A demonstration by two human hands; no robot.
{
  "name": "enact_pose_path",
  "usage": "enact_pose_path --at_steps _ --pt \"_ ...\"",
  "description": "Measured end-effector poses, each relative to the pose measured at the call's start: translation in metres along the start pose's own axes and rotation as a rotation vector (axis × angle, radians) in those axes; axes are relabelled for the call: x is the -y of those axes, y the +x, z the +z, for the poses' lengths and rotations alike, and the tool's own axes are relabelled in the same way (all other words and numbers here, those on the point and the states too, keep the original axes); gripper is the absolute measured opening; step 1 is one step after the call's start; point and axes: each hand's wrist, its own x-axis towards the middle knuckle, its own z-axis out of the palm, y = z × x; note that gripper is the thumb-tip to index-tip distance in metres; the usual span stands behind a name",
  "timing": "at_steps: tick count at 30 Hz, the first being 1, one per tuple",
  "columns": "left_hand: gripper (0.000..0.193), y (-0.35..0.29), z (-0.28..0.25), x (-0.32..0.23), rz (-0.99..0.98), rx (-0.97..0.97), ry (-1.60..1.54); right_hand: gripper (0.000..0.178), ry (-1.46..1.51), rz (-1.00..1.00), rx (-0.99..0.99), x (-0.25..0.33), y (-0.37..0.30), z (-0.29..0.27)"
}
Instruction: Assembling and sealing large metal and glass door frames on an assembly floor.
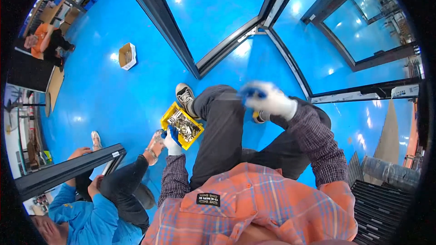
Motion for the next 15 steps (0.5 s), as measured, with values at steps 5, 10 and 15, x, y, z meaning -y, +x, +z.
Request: enact_pose_path --at_steps 5,10,15 --pt "0.036 -0.012 0.010 -0.006 0.050 0.062 -0.042 0.026 -0.532 0.793 -0.540 -0.074 -0.003 -0.063" --pt "0.036 -0.004 0.000 -0.024 0.126 0.060 -0.098 0.021 0.284 0.667 -0.377 -0.054 -0.010 -0.060" --pt "0.036 -0.007 0.017 -0.026 0.167 0.124 -0.150 0.023 0.241 0.624 -0.351 -0.044 -0.014 -0.046"
